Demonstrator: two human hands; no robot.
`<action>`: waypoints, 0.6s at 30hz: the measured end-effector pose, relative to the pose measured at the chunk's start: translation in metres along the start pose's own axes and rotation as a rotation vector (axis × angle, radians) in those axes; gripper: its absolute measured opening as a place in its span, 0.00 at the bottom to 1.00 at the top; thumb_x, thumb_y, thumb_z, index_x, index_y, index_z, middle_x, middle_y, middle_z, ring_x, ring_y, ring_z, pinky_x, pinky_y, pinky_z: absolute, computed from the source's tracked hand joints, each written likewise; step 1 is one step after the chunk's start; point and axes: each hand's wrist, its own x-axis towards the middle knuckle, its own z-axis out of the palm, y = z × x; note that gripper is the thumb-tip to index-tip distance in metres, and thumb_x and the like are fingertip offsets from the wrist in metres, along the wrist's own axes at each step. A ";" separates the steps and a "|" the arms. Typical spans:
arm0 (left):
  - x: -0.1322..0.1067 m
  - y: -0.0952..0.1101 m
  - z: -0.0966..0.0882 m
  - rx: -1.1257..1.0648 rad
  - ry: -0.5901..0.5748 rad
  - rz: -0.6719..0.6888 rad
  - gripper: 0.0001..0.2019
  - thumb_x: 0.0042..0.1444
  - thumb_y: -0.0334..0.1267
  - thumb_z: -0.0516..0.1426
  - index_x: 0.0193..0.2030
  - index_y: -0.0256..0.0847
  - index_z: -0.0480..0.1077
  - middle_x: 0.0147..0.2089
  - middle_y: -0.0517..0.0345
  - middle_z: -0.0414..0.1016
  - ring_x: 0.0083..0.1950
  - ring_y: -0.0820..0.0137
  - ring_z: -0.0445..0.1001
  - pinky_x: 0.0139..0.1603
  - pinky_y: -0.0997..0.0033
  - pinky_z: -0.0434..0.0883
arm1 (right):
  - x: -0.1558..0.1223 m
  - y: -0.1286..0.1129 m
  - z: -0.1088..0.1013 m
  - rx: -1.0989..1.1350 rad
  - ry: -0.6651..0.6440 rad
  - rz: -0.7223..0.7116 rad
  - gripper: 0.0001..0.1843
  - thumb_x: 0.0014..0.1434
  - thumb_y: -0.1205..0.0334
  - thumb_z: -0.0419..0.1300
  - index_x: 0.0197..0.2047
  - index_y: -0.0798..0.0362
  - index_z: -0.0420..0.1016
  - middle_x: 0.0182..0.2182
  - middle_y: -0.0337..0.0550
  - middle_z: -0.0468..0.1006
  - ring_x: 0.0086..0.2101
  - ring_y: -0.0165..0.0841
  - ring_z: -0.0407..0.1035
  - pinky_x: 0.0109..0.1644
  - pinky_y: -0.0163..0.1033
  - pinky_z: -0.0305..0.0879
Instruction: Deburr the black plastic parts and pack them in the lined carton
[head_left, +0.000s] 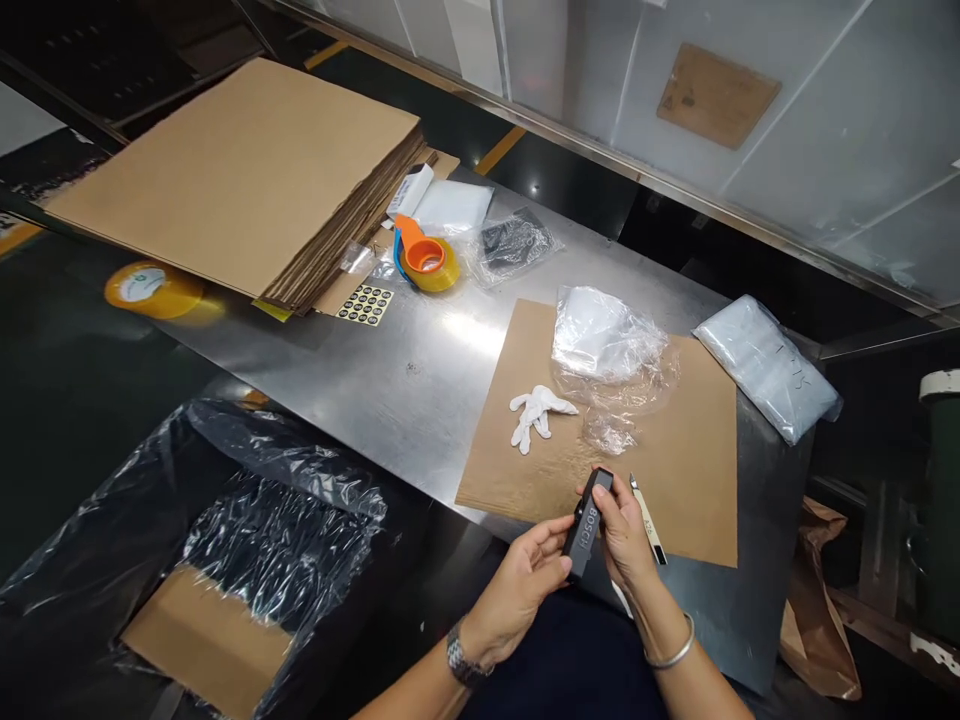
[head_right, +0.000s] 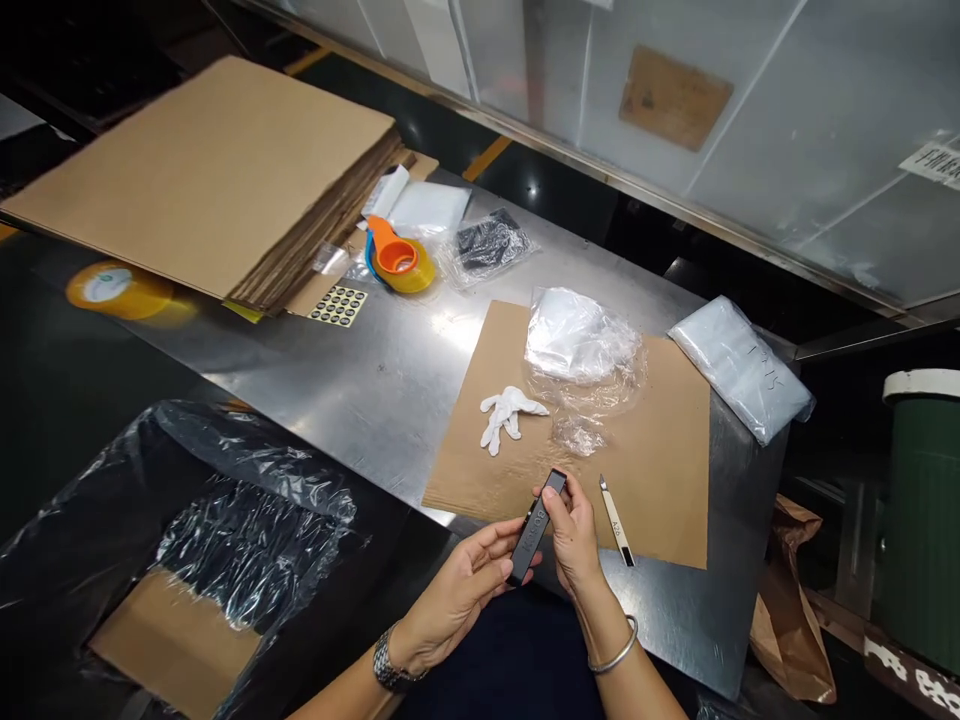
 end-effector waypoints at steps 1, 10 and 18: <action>0.010 -0.005 -0.007 0.018 -0.015 -0.009 0.22 0.48 0.38 0.59 0.52 0.41 0.66 0.53 0.47 0.70 0.54 0.59 0.67 0.53 0.58 0.63 | 0.011 0.004 0.002 -0.093 0.028 -0.015 0.27 0.53 0.43 0.52 0.48 0.54 0.64 0.36 0.47 0.76 0.34 0.36 0.70 0.34 0.38 0.66; 0.086 -0.064 -0.063 0.487 0.340 0.177 0.23 0.47 0.36 0.54 0.52 0.37 0.67 0.58 0.45 0.64 0.60 0.59 0.59 0.62 0.57 0.52 | 0.076 0.015 0.030 -0.733 0.129 -0.097 0.16 0.51 0.56 0.60 0.39 0.58 0.71 0.27 0.53 0.76 0.32 0.45 0.72 0.35 0.43 0.62; 0.096 -0.068 -0.082 0.645 0.396 0.177 0.22 0.48 0.38 0.51 0.51 0.34 0.67 0.52 0.43 0.68 0.51 0.61 0.68 0.56 0.59 0.62 | 0.186 -0.043 -0.019 -0.893 0.266 -0.186 0.12 0.62 0.58 0.51 0.45 0.55 0.68 0.43 0.45 0.72 0.41 0.33 0.68 0.46 0.45 0.64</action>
